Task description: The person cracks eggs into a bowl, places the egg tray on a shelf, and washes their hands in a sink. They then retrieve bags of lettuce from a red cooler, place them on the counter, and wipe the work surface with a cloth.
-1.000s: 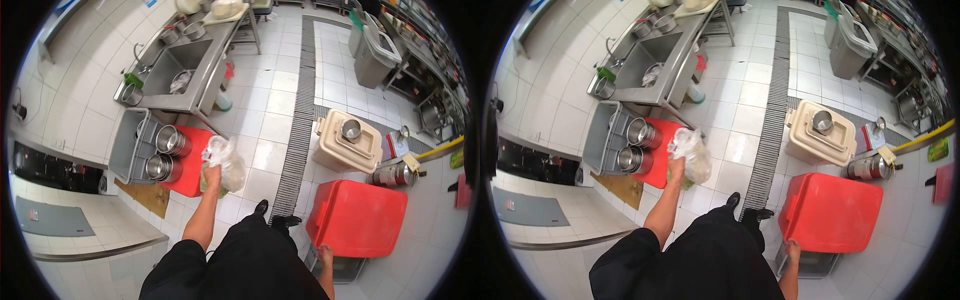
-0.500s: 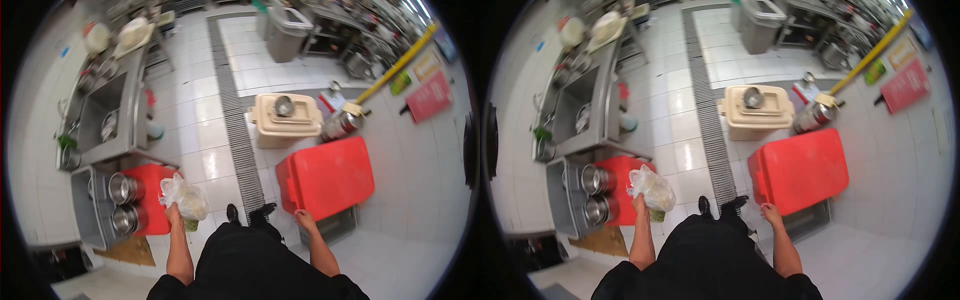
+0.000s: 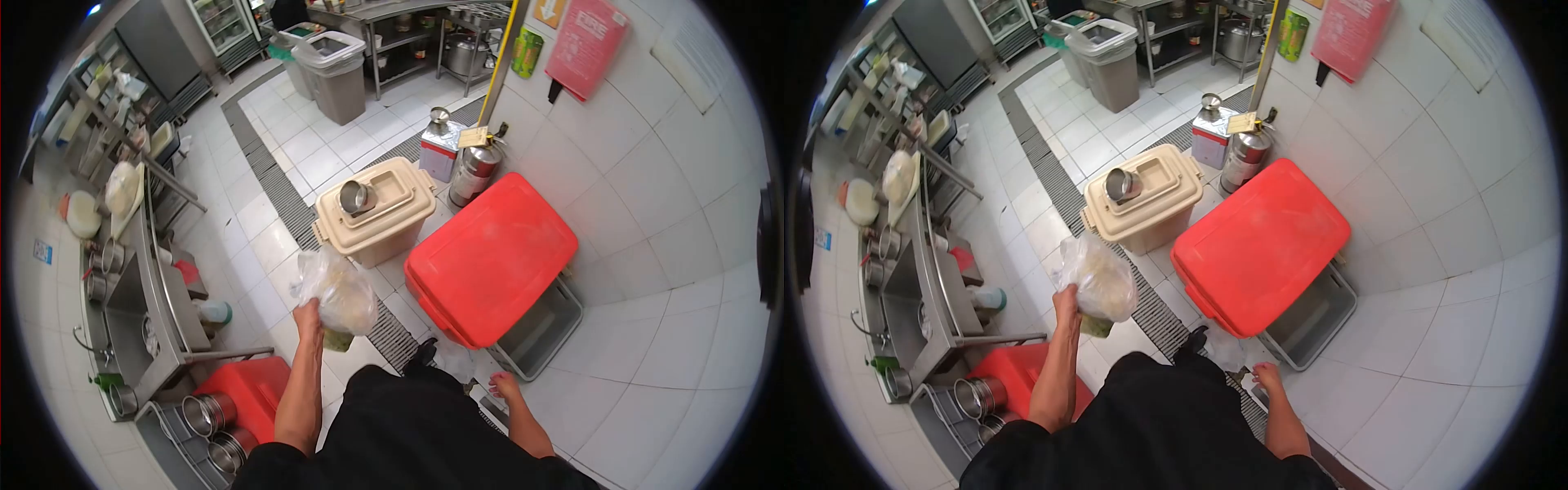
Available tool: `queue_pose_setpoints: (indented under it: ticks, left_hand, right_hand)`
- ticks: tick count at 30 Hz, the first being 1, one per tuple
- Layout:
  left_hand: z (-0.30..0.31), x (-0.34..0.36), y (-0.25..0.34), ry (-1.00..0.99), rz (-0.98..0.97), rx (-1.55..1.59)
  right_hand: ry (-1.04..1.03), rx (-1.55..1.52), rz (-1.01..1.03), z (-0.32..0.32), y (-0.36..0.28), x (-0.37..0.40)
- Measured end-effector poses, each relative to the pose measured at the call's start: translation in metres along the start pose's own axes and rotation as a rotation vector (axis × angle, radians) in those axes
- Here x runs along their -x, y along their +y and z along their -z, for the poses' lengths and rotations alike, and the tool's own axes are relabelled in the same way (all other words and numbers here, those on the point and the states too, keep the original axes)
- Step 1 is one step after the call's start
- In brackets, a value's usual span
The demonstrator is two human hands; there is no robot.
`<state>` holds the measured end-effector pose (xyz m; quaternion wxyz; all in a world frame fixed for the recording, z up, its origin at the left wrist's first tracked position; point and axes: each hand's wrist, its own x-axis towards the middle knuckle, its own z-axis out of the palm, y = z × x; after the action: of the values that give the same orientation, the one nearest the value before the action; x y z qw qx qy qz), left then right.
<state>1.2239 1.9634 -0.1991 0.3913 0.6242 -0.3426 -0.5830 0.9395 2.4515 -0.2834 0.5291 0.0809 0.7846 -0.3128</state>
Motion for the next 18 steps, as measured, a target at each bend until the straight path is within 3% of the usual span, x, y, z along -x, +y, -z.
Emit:
queue_pose_setpoints:
  ticks: [5, 11, 15, 16, 18]
  left_hand:
    - [-0.136, -0.018, 0.059, -0.219, 0.007, 0.086]
    - [-0.285, -0.056, 0.124, -0.287, -0.107, 0.112]
    - [-0.336, -0.093, 0.158, -0.273, -0.15, 0.077]
    - [-0.34, -0.104, 0.171, -0.244, -0.085, 0.072]
    - [-0.34, -0.125, 0.191, -0.243, -0.093, 0.139]
  right_hand:
    - [0.053, -0.135, -0.009, 0.029, 0.002, 0.003]
    - [0.138, -0.266, 0.019, 0.046, -0.025, -0.003]
    - [0.213, -0.384, -0.03, 0.036, -0.039, 0.001]
    - [0.218, -0.377, -0.035, 0.031, -0.049, 0.001]
    - [0.091, -0.381, -0.025, 0.014, -0.072, -0.005]
